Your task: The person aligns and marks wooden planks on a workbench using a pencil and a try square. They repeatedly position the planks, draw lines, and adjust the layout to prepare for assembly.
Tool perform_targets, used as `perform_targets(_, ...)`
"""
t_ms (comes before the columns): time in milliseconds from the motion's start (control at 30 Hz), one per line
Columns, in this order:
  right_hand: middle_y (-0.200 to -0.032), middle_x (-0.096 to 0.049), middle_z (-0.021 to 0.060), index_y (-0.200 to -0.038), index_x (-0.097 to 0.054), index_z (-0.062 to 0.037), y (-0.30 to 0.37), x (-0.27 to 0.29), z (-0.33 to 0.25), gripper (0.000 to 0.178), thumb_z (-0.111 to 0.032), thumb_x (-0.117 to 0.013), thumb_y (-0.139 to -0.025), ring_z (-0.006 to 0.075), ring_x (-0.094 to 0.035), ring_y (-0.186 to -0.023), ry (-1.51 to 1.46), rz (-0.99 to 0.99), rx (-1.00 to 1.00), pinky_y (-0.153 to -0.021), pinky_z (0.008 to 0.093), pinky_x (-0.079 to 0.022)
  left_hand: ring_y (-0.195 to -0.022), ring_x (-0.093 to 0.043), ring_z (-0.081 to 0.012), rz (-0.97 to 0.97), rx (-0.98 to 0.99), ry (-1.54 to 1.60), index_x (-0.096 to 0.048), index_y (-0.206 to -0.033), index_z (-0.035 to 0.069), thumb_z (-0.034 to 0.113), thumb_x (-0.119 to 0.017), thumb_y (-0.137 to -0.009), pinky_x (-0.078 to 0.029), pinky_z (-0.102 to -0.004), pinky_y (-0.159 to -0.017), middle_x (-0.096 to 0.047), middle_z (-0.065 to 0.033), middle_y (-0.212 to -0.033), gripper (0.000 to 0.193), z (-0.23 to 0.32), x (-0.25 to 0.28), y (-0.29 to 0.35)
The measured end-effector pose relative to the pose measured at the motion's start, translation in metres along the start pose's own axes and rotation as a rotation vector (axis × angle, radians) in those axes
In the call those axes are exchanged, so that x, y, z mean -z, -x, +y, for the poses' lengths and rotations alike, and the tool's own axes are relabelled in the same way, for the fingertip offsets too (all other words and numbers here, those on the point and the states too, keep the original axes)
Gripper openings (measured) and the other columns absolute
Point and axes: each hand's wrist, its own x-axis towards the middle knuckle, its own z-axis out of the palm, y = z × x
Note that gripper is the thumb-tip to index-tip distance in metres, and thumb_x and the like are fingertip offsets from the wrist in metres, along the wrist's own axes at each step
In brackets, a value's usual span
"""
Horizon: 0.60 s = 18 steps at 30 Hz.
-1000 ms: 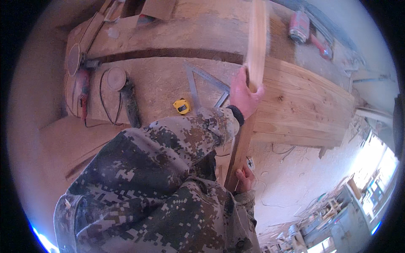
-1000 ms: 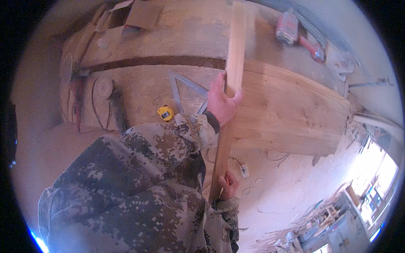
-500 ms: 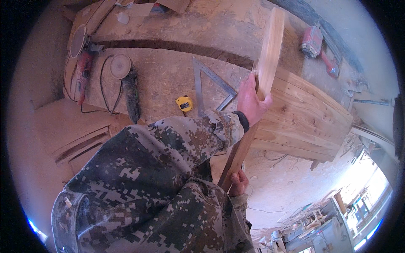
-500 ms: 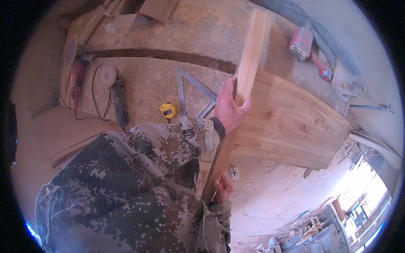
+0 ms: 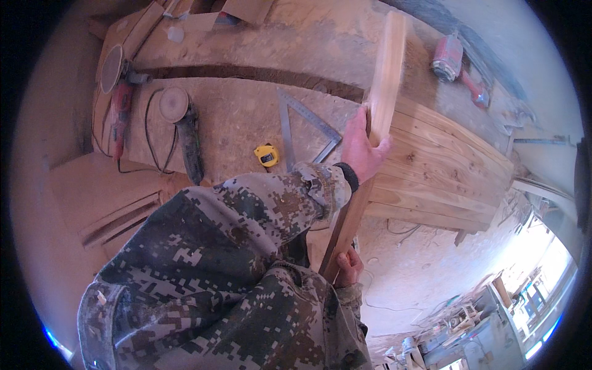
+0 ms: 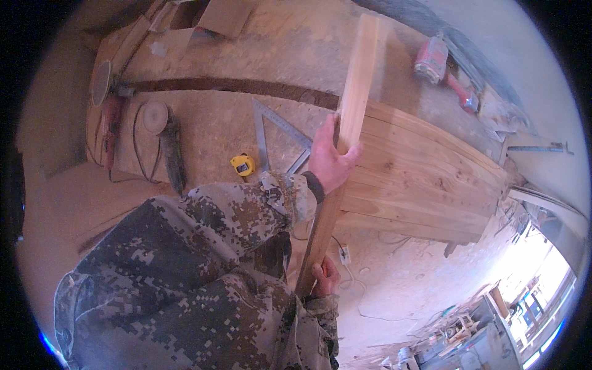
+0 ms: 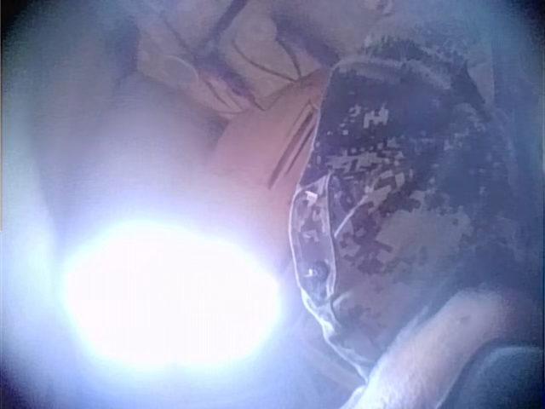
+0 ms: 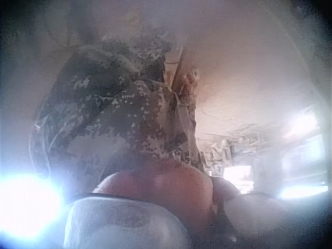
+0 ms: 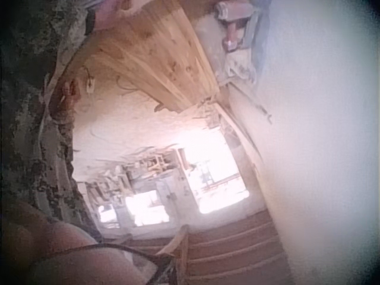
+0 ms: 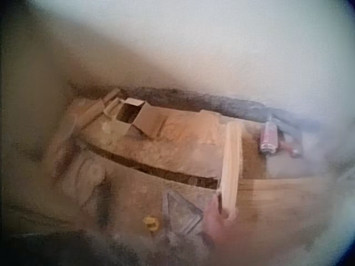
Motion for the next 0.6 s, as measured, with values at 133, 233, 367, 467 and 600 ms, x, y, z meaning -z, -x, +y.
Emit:
perform_targets(133,-0.11,-0.07,0.008,-0.131,-0.06,0.0059,-0.001,0.003,0.005,0.066,-0.037,-0.077,-0.084,0.0177,-0.065,-0.098,0.009,-0.018,0.013,-0.088,0.031,-0.051,-0.132,-0.049,-0.0345,-0.033,-0.019,0.074,-0.031,-0.151,-0.009,0.013,-0.078,-0.085,-0.037,-0.0412,-0.114,-0.05,-0.0269,-0.142,0.083,-0.008,-0.002,0.0)
perform_targets(233,-0.111,-0.07,0.0083,-0.131,-0.061,0.0063,-0.003,0.005,0.009,0.058,-0.028,-0.072,-0.086,0.0177,-0.065,-0.1,0.013,-0.029,0.062,-0.09,0.0318,-0.05,-0.142,-0.041,-0.031,-0.094,0.048,0.166,-0.028,-0.153,-0.009,0.01,-0.077,-0.087,-0.031,-0.0387,-0.12,-0.043,-0.0251,-0.153,0.084,-0.013,-0.005,-0.002)
perform_targets(367,-0.115,-0.07,0.0098,-0.129,-0.062,0.0069,-0.002,0.003,0.009,0.054,-0.024,-0.071,-0.086,0.0203,-0.065,-0.108,-0.056,-0.032,0.109,-0.097,0.0352,-0.049,-0.147,-0.035,-0.028,-0.144,-0.03,0.326,-0.023,-0.155,-0.01,0.012,-0.073,-0.092,-0.027,-0.0367,-0.121,-0.036,-0.0238,-0.159,0.083,-0.013,-0.003,-0.006)
perform_targets(467,-0.123,-0.069,0.0131,-0.128,-0.063,0.0063,0.003,0.003,0.004,0.051,-0.022,-0.072,-0.086,0.0232,-0.063,-0.116,0.02,0.035,0.063,-0.103,0.0382,-0.047,-0.148,-0.032,-0.0287,-0.221,-0.052,0.406,-0.018,-0.156,-0.011,0.012,-0.066,-0.097,-0.025,-0.0366,-0.121,-0.033,-0.0235,-0.159,0.079,-0.005,-0.003,-0.009)
perform_targets(600,-0.122,-0.069,0.0147,-0.129,-0.064,0.0028,0.008,0.009,-0.009,0.045,-0.016,-0.069,-0.088,0.0241,-0.063,-0.117,0.172,0.153,0.207,-0.103,0.0362,-0.047,-0.148,-0.03,-0.0289,-0.235,0.003,0.407,-0.017,-0.156,-0.012,0.019,-0.055,-0.105,-0.024,-0.0367,-0.122,-0.029,-0.0236,-0.161,0.071,0.005,-0.013,-0.013)
